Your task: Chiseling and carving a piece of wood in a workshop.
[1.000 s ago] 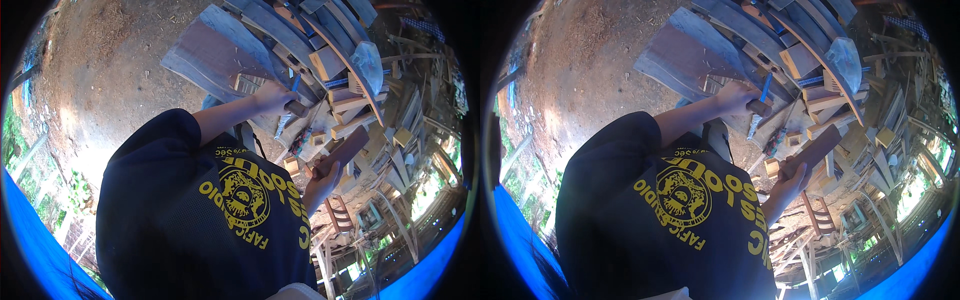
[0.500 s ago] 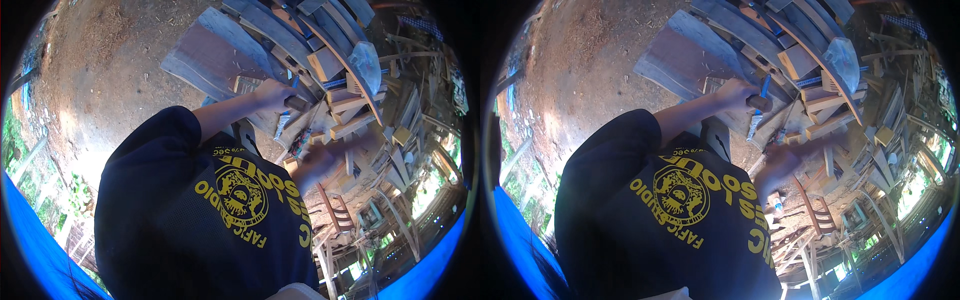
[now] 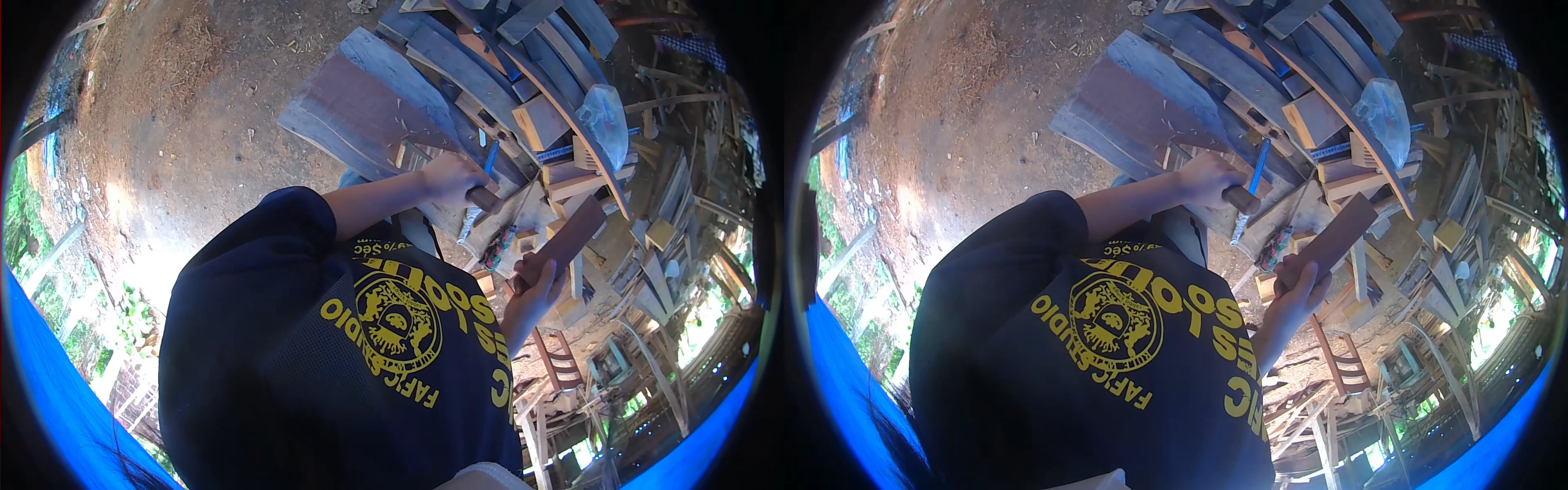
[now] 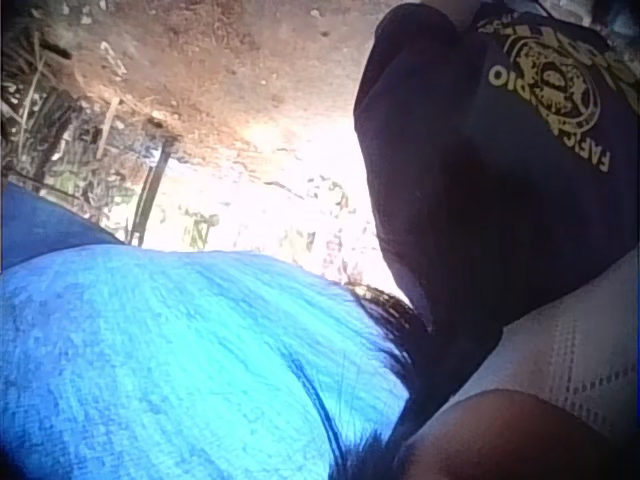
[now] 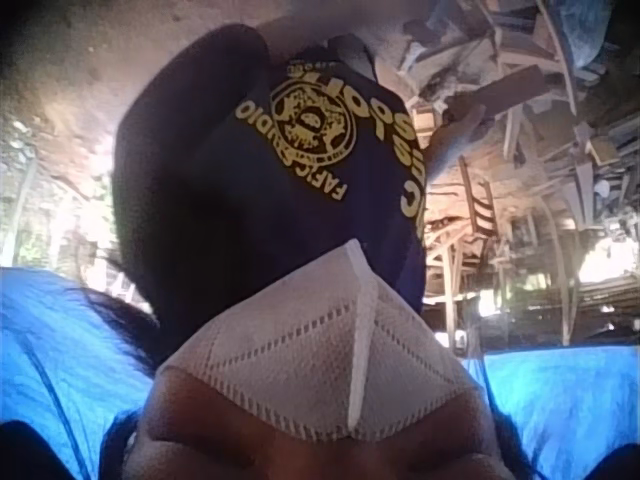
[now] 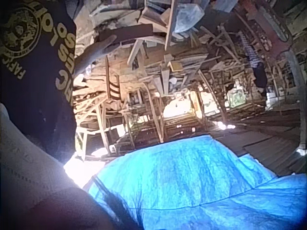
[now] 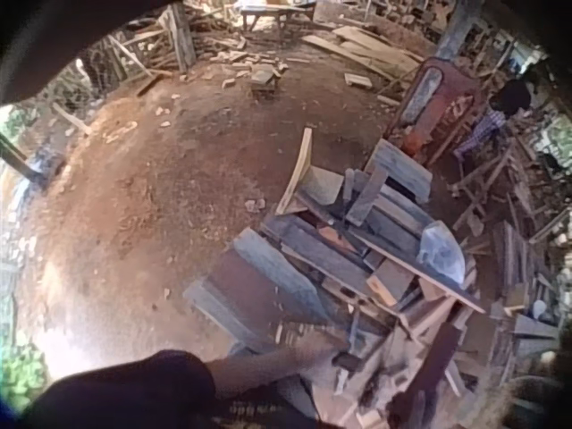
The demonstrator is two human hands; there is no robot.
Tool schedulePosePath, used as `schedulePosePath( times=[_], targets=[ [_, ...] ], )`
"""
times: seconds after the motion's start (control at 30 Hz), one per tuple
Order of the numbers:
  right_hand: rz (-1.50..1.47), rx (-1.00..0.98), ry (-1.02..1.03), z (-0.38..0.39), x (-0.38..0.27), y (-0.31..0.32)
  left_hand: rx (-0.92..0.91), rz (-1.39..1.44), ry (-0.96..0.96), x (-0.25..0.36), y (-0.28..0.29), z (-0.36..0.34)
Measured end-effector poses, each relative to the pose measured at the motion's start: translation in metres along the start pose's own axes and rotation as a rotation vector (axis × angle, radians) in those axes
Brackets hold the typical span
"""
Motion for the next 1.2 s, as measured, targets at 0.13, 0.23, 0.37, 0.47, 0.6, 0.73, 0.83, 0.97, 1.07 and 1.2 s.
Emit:
schedulePosePath(
  times=[0.13, 0.23, 0.37, 0.47, 0.6, 0.73, 0.83, 0.97, 1.07, 1.2],
  targets=[
    [0.012, 0.007, 0.006, 0.012, -0.003, -0.009, -0.135, -0.029, 0.065, -0.001, 0.006, -0.004],
    [0.005, 0.006, -0.005, 0.019, -0.003, -0.015, -0.061, 0.003, 0.022, -0.002, 0.006, -0.001],
    [0.004, -0.001, 0.011, 0.022, -0.006, -0.020, -0.078, -0.007, 0.034, 0.001, -0.004, 0.001],
    [0.015, -0.004, 0.048, 0.021, -0.009, -0.022, -0.030, -0.021, 0.004, 0.003, -0.007, -0.001],
    [0.048, 0.004, 0.037, 0.022, -0.009, -0.023, -0.030, -0.020, 0.015, 0.003, -0.008, -0.004],
    [0.050, 0.011, 0.027, 0.027, -0.007, -0.024, -0.091, -0.030, 0.059, 0.001, -0.007, -0.005],
    [0.043, 0.011, 0.020, 0.031, -0.007, -0.026, -0.157, -0.042, 0.089, -0.002, -0.008, -0.006],
    [0.029, 0.030, 0.013, 0.035, -0.006, -0.029, -0.218, -0.024, 0.115, -0.003, -0.006, -0.007],
    [0.027, 0.014, 0.044, 0.036, -0.007, -0.032, -0.266, -0.033, 0.101, -0.001, 0.000, -0.007],
    [0.063, 0.023, 0.036, 0.036, -0.011, -0.034, -0.267, -0.020, 0.095, 0.005, 0.005, -0.008]
  ],
)
Point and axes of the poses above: each hand's wrist, its own z-axis away from the middle knuckle, its own y-axis out of the back of the hand, x = y × z, the point moved 1 cm from there along -z, towards the middle knuckle, and after that the axes turned 2 degrees about z, right-handed, at the moved point
